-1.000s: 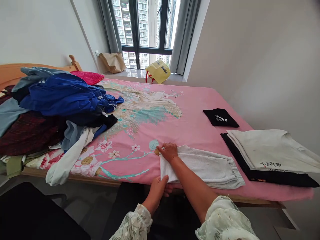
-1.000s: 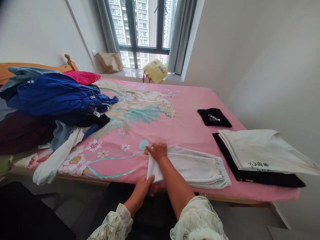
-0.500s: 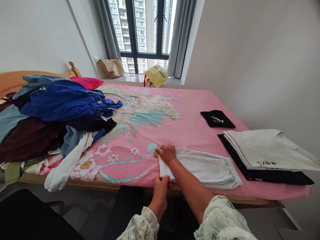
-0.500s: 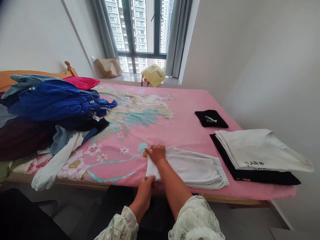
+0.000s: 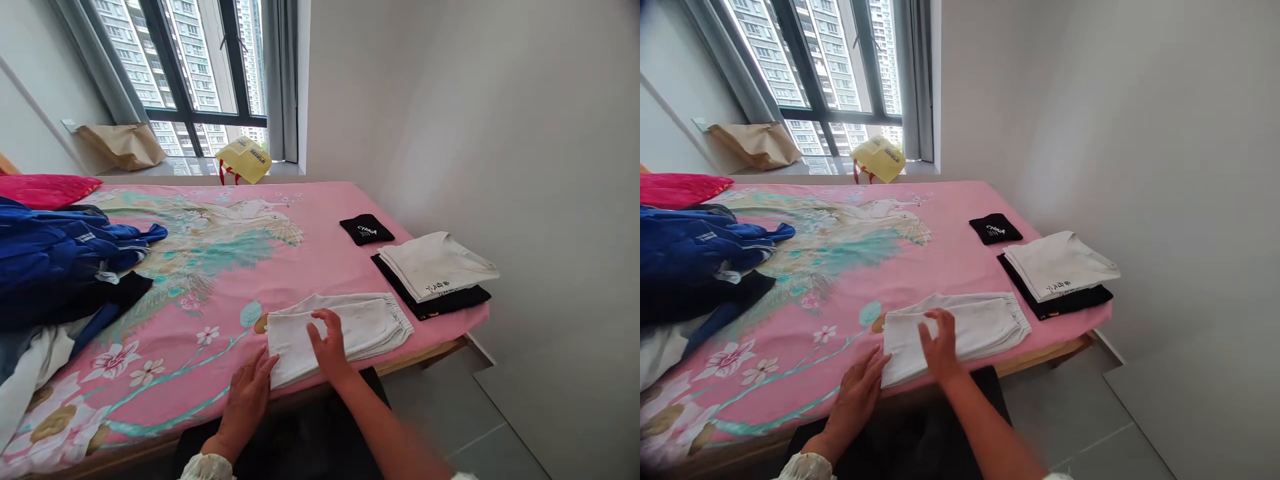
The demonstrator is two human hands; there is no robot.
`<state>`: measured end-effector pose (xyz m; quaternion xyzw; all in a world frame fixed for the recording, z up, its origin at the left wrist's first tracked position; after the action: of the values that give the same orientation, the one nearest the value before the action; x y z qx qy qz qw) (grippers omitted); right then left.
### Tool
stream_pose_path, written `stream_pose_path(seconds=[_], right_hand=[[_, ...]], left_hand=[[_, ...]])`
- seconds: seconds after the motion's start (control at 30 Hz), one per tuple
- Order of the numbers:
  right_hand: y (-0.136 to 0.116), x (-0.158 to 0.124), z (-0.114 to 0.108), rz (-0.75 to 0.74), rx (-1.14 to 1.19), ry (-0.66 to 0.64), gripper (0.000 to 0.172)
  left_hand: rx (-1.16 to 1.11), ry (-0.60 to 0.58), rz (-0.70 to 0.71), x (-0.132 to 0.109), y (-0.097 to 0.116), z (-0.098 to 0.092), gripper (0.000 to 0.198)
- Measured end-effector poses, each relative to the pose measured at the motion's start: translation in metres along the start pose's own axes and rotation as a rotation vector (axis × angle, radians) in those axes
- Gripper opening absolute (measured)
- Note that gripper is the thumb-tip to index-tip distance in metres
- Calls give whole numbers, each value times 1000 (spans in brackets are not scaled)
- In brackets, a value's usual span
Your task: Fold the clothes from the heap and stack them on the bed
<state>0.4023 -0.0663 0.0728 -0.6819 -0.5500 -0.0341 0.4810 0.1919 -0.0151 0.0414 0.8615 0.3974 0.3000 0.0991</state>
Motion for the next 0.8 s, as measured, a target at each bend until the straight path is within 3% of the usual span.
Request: stream_pose_path(seconds=[0.07,0.13,0.2,0.3,0.43,0.6,0.7,0.8], right_hand=[[57,-55,-64,375,169,377,39],[97,-99,-108,563,151,532,44],[126,-123,-135,676,163,573,48],[147,-129,-144,786,264,533,53],[149,-113,-135,873,388,481,55],[154,-88,-128,884,401,562,54],[143,-71,-136,816,365,700,57],[120,-51,-155,704,382,773,68]], left_hand=[[46,-12,72,6,-3,8,41],[87,-31,111,10,-4,14,44],[118,-55,129,12,-2,18,48],[142,-71,138,13,1,18,52],[132,-45,145,11,0,17,52],[101,-49,147,12,-2,20,53],[2,-19,119,17,8,0,46],[-219,19,28,26,27,-43,33]])
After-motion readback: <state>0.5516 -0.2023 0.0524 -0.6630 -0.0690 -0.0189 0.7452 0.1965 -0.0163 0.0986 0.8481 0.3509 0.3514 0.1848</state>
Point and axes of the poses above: each hand's wrist, its own x-axis towards the middle knuckle, its own z-axis out of the palm, y = z × x, the point moved 8 cm from there along x, towards the middle knuckle, and after that the axes turned 15 degrees about -z, right-handed, at the moved point
